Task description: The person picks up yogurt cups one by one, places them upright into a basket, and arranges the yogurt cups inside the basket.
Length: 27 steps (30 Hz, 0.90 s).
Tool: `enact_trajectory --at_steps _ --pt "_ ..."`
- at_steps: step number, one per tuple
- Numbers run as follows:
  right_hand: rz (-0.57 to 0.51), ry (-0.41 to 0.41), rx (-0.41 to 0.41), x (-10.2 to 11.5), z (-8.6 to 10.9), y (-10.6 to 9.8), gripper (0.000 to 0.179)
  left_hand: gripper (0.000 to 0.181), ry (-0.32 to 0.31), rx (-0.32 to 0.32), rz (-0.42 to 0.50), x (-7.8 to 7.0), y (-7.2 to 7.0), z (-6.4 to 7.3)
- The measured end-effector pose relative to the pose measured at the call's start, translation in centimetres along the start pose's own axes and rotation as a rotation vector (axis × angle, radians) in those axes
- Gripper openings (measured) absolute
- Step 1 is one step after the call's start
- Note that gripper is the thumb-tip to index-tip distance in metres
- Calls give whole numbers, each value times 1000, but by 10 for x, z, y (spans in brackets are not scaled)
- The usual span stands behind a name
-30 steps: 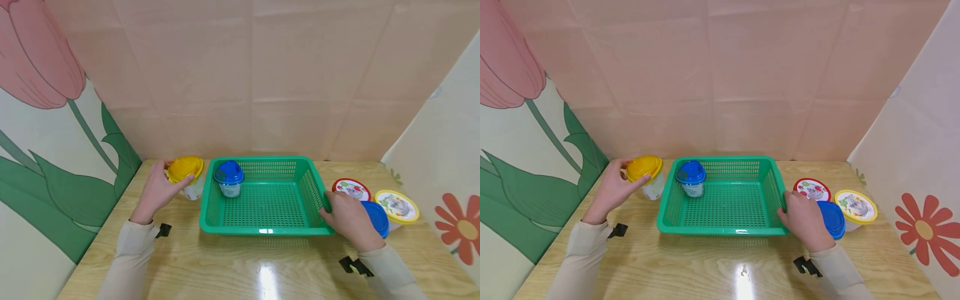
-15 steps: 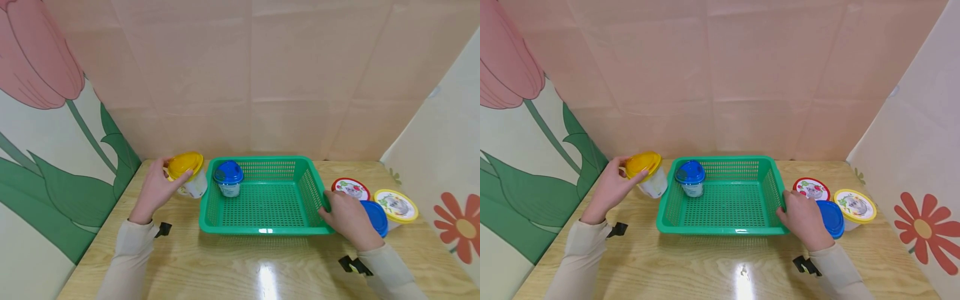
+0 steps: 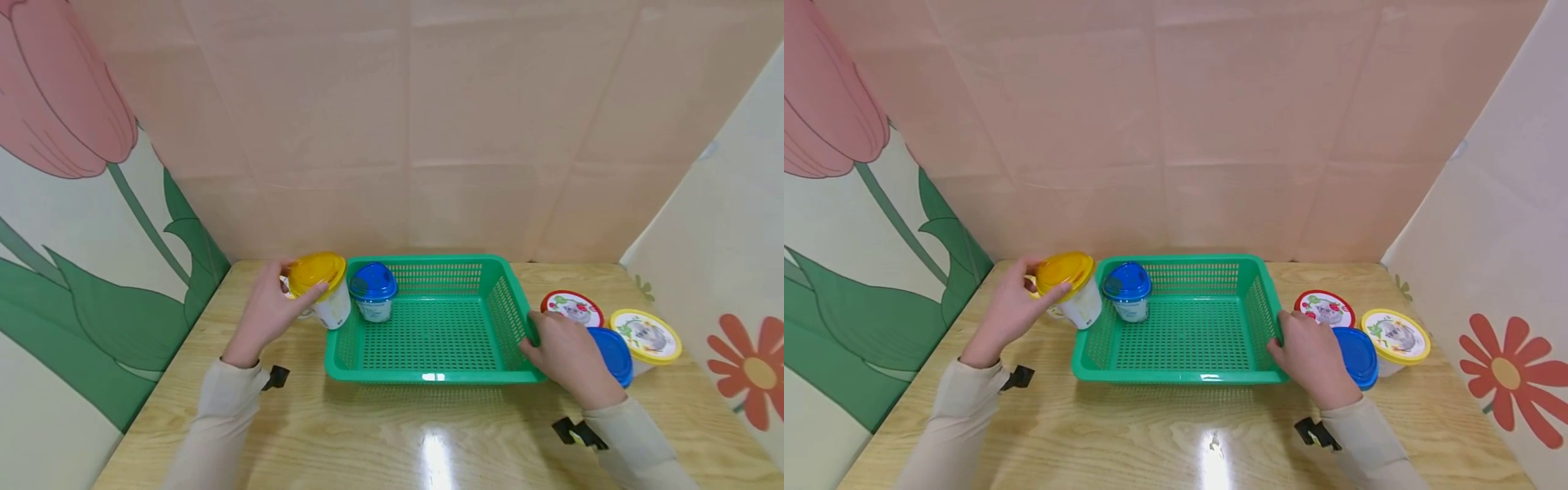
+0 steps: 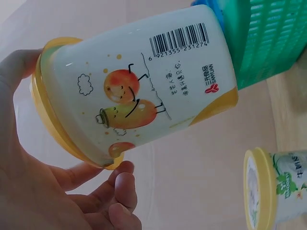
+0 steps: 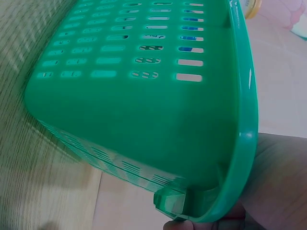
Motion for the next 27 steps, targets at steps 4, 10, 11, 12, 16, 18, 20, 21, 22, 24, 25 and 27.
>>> enact_trajectory --at_steps 4,10,11,12,16,18,20,21,22,24,25,27 --pt "0 -2 1 0 0 0 51 85 5 1 13 -1 3 1" --pt "-3 5 9 0 0 0 53 84 7 7 30 -6 6 2" --pt "-3 6 10 0 0 0 53 84 6 10 32 -6 6 2" --pt "-4 6 8 0 0 0 53 83 6 15 33 -7 6 2" --pt "-4 1 2 0 0 0 52 82 6 35 44 -9 8 2" --pt "-3 -1 -1 0 0 0 52 82 8 45 48 -10 9 2" --pt "-2 0 -1 0 0 0 52 82 11 52 49 -11 10 1" --pt "-2 1 -2 0 0 0 53 82 13 54 50 -12 11 1" --pt "-2 2 -1 -1 0 1 53 82 14 55 50 -12 11 1" --pt "-1 0 -4 -1 0 1 53 81 15 59 53 -13 11 1" --pt "-1 1 -4 -1 0 1 53 81 16 62 56 -13 12 1" --pt "-2 1 -5 -1 0 1 53 81 19 68 65 -14 12 2"
Point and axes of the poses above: each hand's wrist, its own z-axis away from the middle knuckle, its own y-axis out of the palm, x = y × z, the point moved 5 cm from there along -z, towards the middle knuckle
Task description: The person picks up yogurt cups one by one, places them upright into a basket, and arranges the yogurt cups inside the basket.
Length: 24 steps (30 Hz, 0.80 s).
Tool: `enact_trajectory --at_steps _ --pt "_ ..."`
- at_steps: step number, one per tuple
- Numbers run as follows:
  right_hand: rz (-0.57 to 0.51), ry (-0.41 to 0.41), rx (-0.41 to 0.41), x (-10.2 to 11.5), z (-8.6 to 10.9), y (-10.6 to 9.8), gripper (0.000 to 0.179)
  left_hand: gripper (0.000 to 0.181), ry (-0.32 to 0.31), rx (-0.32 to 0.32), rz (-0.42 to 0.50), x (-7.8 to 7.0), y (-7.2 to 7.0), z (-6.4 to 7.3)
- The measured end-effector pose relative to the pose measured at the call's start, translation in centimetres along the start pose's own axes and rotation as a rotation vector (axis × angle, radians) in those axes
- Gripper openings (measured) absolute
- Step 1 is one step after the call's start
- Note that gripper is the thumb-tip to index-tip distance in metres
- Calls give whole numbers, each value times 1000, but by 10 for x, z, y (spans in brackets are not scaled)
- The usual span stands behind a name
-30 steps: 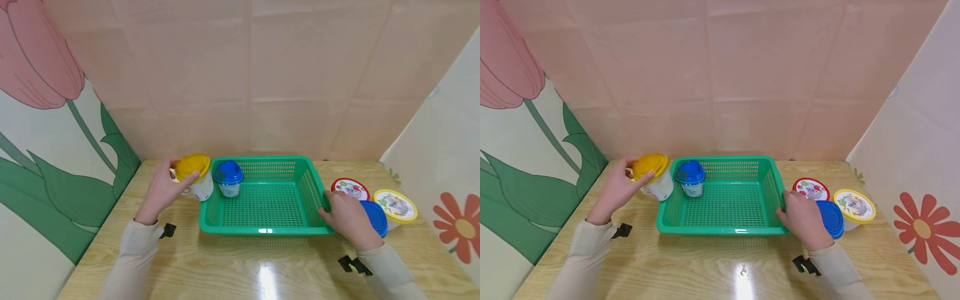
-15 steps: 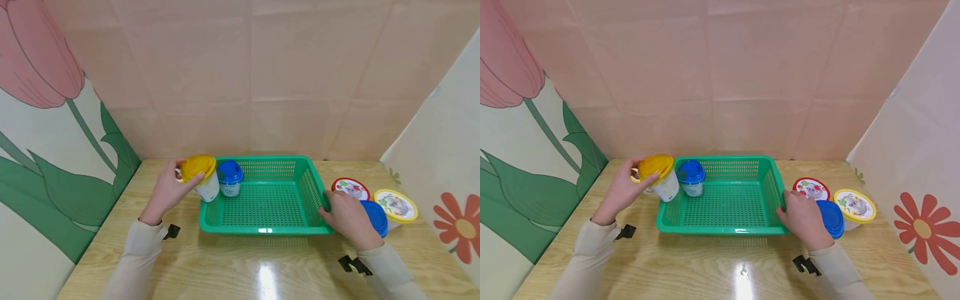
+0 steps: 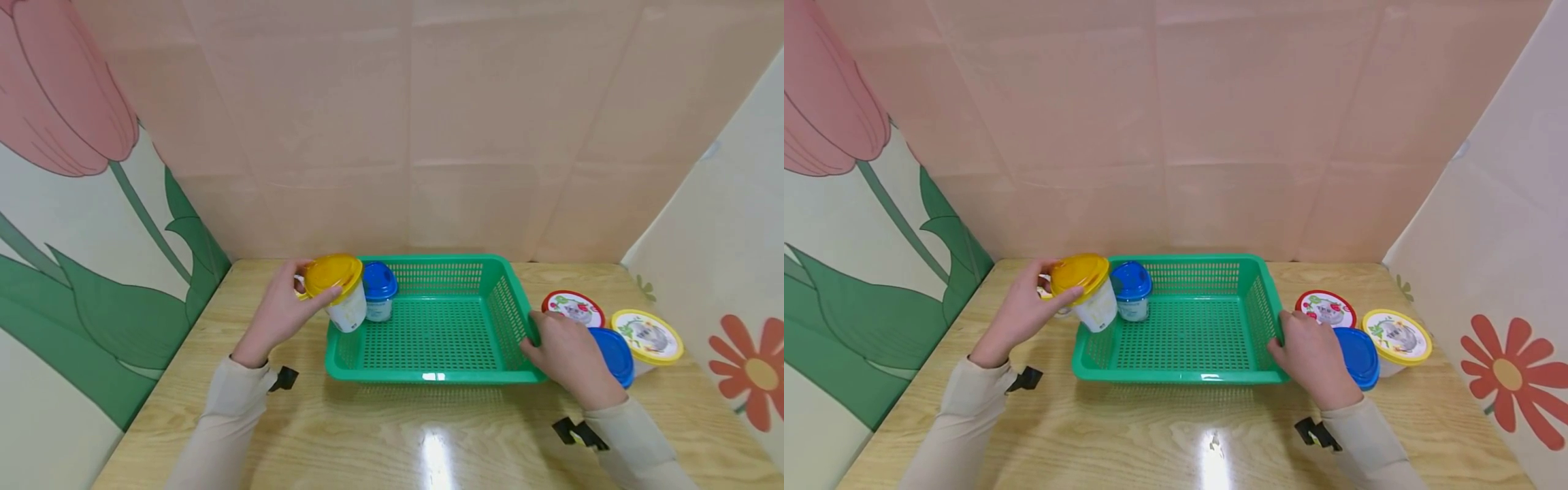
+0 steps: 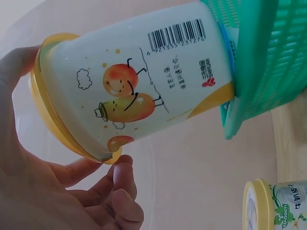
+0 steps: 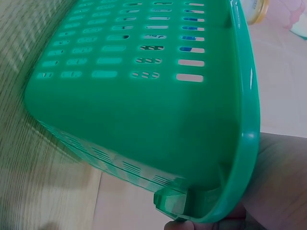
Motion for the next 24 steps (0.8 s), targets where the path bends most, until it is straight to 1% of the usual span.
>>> enact_trajectory --at_steps 5,8,15,17,20,24 --pt "0 1 -4 0 0 0 52 80 8 21 26 -2 3 0" --pt "1 -1 -9 0 0 0 52 79 15 24 25 -3 5 1" --pt "-2 -17 -41 1 0 -3 43 74 42 50 32 -3 11 0" --pt "-2 -15 -42 1 0 -3 43 74 44 54 30 -2 12 0" --pt "-3 -10 -34 1 0 -2 46 77 28 66 16 0 13 1" --pt "-3 -5 -25 1 1 -2 48 81 -8 87 -9 1 13 3"
Point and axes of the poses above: each hand's wrist, its own z-axis away from the middle knuckle, its own y-axis out of the palm, x = y × z, the point moved 5 cm from there along -z, towards the middle knuckle
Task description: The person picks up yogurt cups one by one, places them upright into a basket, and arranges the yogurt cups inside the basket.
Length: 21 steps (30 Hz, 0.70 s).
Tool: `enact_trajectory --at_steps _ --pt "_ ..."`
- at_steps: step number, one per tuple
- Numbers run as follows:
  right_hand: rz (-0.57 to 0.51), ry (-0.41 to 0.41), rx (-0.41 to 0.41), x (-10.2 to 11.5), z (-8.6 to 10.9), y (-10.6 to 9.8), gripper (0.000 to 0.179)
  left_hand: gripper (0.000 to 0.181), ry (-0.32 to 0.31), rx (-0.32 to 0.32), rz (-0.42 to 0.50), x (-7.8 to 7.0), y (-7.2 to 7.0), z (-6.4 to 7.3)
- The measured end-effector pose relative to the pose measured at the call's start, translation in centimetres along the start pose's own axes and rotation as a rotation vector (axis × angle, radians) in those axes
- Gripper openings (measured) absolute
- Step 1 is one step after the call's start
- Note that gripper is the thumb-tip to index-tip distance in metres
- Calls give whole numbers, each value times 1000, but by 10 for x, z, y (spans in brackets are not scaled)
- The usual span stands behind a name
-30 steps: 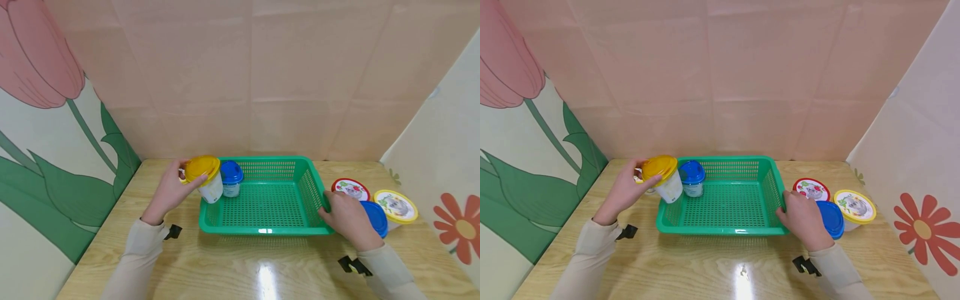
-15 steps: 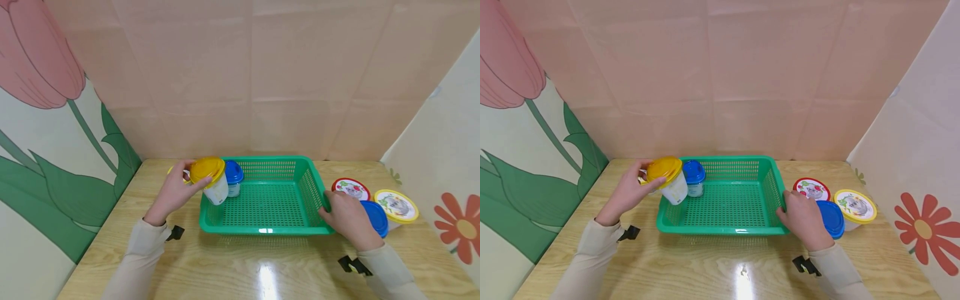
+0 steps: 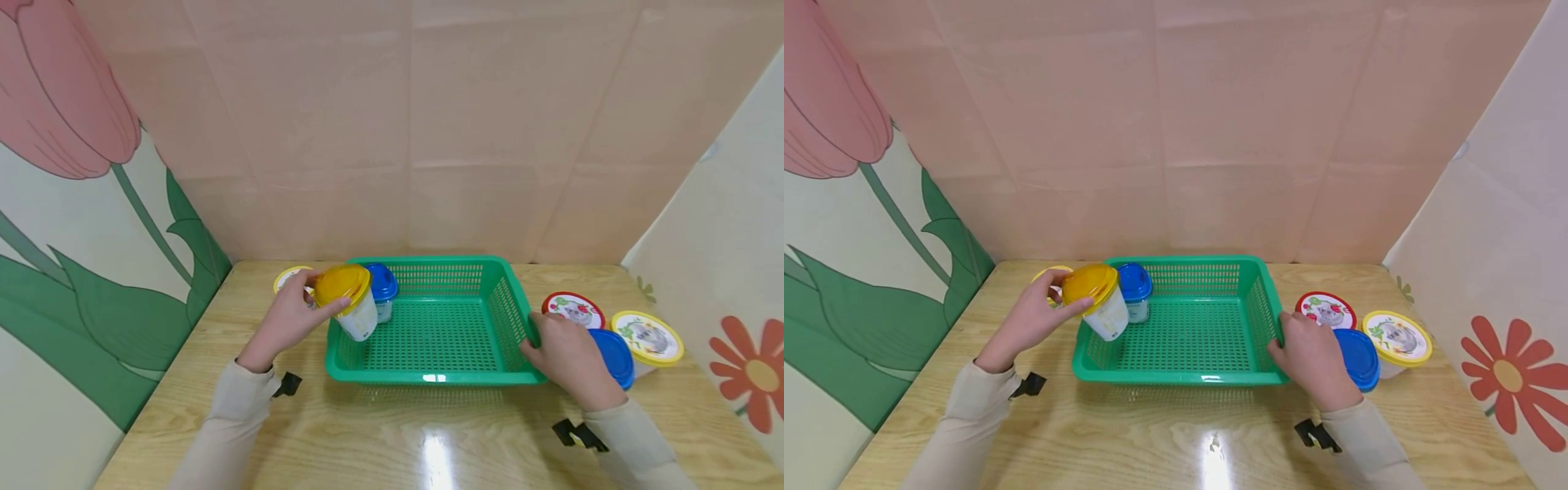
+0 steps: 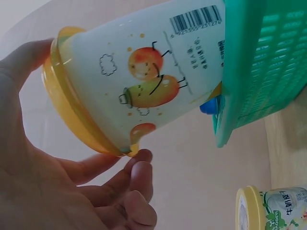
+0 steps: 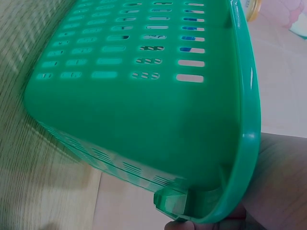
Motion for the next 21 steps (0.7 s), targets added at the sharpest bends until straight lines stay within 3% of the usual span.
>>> enact_trajectory --at_steps 11,21 --pt "-8 13 13 0 0 1 45 83 8 69 -18 -2 4 -1" --pt "-2 0 -1 0 0 0 45 85 -24 112 -148 -9 11 1"
Point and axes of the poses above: each hand's wrist, its own z-axis away from the middle knuckle, its own y-axis out of the palm, x = y × z, the point moved 5 cm from there along -z, towards the middle knuckle
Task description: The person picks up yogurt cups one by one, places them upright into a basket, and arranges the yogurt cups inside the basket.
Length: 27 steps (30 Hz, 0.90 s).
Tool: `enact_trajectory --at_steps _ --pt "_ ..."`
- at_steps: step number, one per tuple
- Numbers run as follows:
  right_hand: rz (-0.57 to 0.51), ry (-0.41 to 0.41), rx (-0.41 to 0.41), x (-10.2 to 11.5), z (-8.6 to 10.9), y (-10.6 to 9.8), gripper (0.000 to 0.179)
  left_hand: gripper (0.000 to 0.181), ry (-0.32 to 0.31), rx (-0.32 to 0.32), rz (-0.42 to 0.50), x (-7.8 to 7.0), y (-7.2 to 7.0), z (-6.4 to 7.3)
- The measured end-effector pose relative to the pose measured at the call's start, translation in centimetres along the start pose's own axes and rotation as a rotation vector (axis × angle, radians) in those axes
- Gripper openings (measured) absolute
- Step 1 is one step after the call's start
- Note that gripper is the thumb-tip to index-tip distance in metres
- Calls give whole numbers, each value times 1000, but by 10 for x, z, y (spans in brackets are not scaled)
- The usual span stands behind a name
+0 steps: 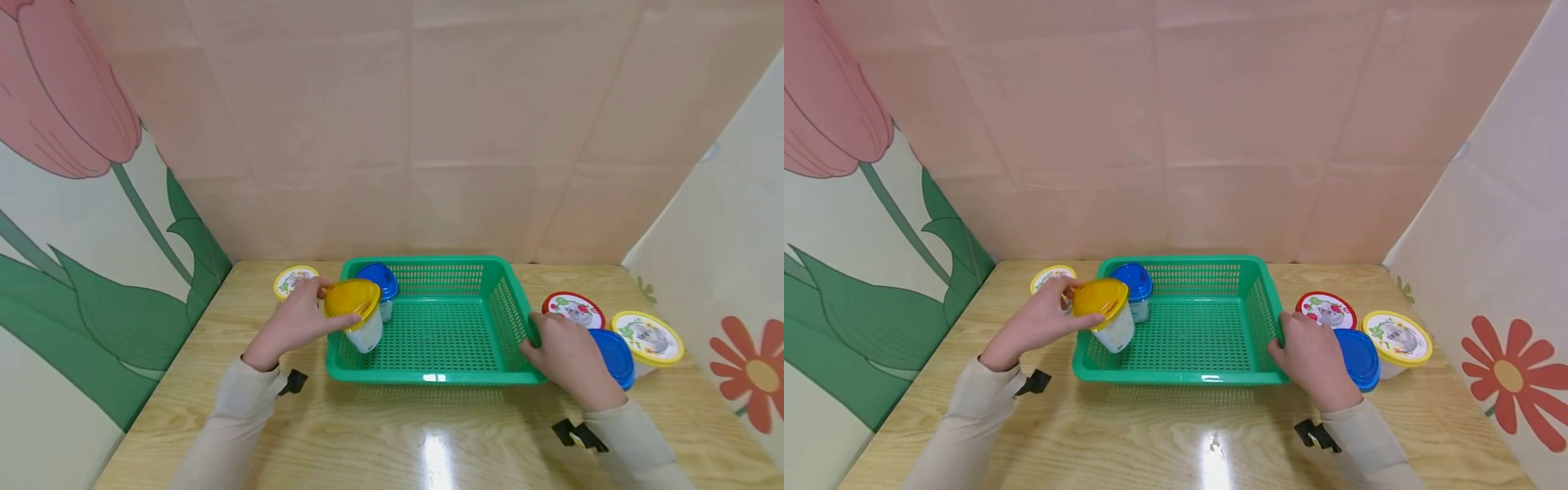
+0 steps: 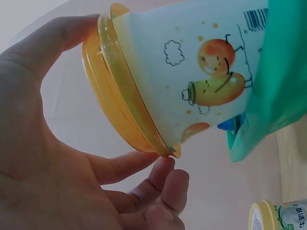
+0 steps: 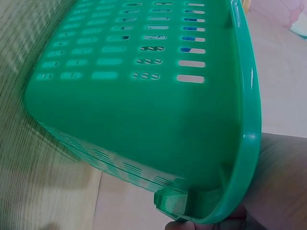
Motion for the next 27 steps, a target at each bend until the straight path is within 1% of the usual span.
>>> enact_trajectory --at_steps 8,15,21,27 --pt "-6 11 14 0 1 1 50 85 2 31 -10 -6 4 -3" --pt "-4 3 3 0 0 1 50 83 -11 66 -7 -8 12 -7" --pt "-6 5 5 0 0 1 48 85 -1 78 -44 -14 19 -11" --pt "-5 6 7 1 0 1 49 85 -19 83 -74 -19 24 -15"
Point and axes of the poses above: each hand's wrist, its own z-axis away from the middle knuckle, its own y-axis out of the palm, x = y × z, the point moved 5 cm from there along -z, towards the middle knuckle
